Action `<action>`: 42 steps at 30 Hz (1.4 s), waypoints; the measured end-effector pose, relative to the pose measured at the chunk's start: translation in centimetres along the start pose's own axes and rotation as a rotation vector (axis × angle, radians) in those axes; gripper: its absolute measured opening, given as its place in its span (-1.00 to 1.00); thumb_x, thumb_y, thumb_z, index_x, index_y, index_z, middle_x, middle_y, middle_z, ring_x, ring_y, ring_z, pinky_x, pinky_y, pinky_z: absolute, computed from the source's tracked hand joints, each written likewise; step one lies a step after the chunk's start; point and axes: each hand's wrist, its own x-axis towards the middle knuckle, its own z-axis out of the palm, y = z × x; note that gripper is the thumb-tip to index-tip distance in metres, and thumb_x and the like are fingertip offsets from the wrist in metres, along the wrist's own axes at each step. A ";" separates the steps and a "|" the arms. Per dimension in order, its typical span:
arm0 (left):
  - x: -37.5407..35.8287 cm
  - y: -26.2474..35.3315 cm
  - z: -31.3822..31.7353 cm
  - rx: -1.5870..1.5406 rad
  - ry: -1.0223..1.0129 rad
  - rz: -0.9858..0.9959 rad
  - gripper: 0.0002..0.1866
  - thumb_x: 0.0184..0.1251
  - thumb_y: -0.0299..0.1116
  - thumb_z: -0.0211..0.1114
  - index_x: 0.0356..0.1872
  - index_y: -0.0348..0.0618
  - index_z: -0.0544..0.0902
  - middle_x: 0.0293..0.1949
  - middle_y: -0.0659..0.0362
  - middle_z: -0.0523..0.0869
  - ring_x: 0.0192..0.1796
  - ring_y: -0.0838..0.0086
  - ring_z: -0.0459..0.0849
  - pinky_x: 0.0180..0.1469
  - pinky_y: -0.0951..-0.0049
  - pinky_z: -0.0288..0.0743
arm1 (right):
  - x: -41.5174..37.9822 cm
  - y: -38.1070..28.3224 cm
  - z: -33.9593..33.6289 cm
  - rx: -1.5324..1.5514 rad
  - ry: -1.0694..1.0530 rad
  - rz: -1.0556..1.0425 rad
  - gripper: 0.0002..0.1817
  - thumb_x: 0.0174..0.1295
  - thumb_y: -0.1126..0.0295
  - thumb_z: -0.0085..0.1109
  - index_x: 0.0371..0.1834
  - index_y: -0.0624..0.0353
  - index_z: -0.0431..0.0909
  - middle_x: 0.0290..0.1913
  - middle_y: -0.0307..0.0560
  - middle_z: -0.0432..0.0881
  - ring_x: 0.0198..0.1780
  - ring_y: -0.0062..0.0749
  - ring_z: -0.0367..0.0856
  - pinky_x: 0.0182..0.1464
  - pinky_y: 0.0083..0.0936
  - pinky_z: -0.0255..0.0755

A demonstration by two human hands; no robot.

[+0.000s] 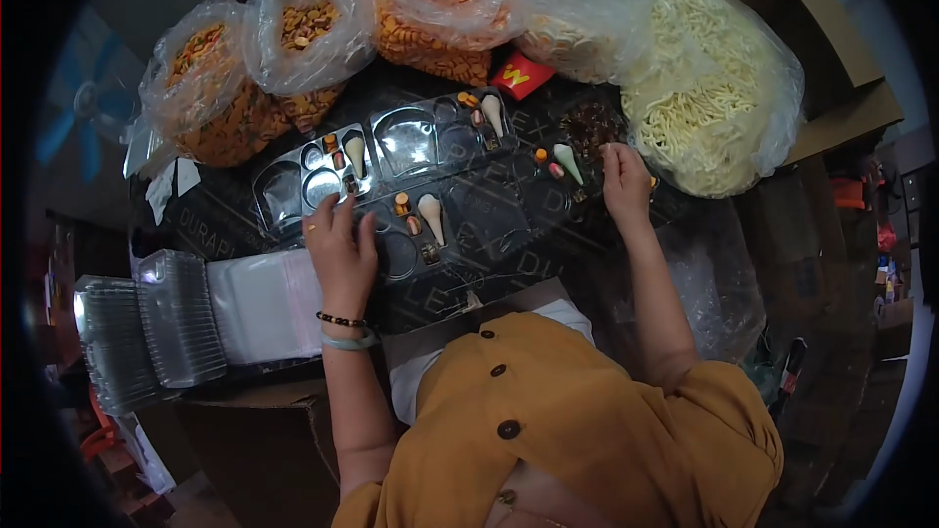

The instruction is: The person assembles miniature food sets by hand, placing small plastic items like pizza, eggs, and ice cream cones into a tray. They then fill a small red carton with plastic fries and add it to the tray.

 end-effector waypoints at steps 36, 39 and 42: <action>-0.6 -2.3 -2.6 0.080 -0.106 -0.115 -0.40 0.07 0.01 0.34 0.08 -0.16 0.53 0.21 -0.11 0.35 0.30 0.00 0.25 0.29 -0.18 -0.07 | 3.8 -9.9 11.1 -0.085 -0.383 -0.675 -0.79 0.01 0.34 0.30 -0.26 0.06 0.58 -0.22 -0.25 0.58 -0.06 -0.37 0.49 0.14 -0.31 0.09; -2.2 0.8 -3.0 0.111 -0.314 -0.045 -0.07 -0.18 0.22 0.40 0.26 -0.05 0.37 0.36 -0.12 0.12 0.42 -0.06 -0.02 0.32 -0.28 -0.27 | 4.7 -10.2 12.0 -0.191 -0.611 -0.724 -0.85 -0.02 0.40 0.29 -0.34 0.06 0.61 -0.20 -0.27 0.57 -0.02 -0.39 0.47 0.18 -0.29 0.05; -3.3 0.2 -2.9 0.130 -0.367 -0.056 -0.03 -0.24 0.25 0.41 0.27 -0.01 0.37 0.39 -0.10 0.07 0.44 -0.07 -0.07 0.33 -0.27 -0.33 | 5.7 -9.9 11.1 -0.206 -0.691 -0.726 -0.89 0.01 0.44 0.27 -0.36 0.05 0.63 -0.20 -0.28 0.57 -0.02 -0.38 0.46 0.19 -0.27 0.04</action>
